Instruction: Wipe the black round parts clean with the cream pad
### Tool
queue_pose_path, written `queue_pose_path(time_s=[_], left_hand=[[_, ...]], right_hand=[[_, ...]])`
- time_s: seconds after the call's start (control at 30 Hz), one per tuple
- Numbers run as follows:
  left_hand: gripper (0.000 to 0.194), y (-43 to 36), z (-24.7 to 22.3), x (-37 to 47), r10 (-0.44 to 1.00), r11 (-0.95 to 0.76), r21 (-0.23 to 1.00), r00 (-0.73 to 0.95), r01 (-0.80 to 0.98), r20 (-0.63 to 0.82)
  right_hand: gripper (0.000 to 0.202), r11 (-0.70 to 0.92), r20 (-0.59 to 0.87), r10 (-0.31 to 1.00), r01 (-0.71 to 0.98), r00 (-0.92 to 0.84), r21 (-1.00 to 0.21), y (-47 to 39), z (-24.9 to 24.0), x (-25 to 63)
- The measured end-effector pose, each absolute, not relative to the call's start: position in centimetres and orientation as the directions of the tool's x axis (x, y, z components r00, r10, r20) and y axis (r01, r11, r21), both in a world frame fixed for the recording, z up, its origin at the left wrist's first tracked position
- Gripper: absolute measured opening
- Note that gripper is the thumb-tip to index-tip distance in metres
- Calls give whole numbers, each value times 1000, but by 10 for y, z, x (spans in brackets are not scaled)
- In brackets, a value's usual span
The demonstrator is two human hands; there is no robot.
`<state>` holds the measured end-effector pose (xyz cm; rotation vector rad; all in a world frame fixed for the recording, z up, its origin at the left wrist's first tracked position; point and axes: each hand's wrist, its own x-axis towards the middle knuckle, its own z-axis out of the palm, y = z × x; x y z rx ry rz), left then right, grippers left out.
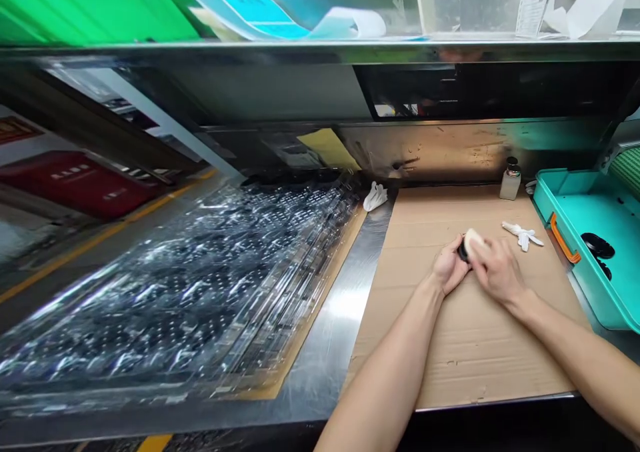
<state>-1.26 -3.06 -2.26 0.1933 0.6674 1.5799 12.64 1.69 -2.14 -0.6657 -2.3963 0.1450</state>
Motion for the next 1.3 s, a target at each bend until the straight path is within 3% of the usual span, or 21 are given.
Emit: queue_pose_path(time_s=[0.27, 0.63, 0.73, 0.83, 0.97, 1.07, 1.2, 1.3], left_hand=[[37, -30, -23, -9, 964, 22, 513, -118, -858, -240], [29, -32, -25, -14, 966, 20, 530, -120, -847, -229], [31, -30, -26, -15, 961, -16, 541, -162, -841, -224], [31, -29, -25, -15, 950, -26, 540, -190, -842, -250], [32, -29, -21, -15, 933, -71, 554, -251, -830, -256], [37, -30, -20, -12, 943, -73, 590, -248, -804, -221], [36, -32, -23, -4, 958, -66, 653, -231, -754, -170], [33, -33, -25, 0, 958, -51, 676, -228, -735, -176]], right_hand=[[39, 858, 592, 504, 444, -629, -258, 19, -23, 126], [40, 867, 527, 498, 412, -689, -280, 16, -27, 127], [41, 811, 582, 584, 437, -565, -389, 32, -27, 130], [51, 755, 592, 654, 356, -471, -551, 43, -24, 137], [42, 636, 387, 687, 251, -615, -729, 37, -16, 145], [33, 525, 230, 701, 271, -675, -807, 31, -13, 144], [35, 349, 149, 767, 211, -624, -913, 31, -12, 136], [35, 262, 91, 725, 151, -683, -953, 32, -11, 135]])
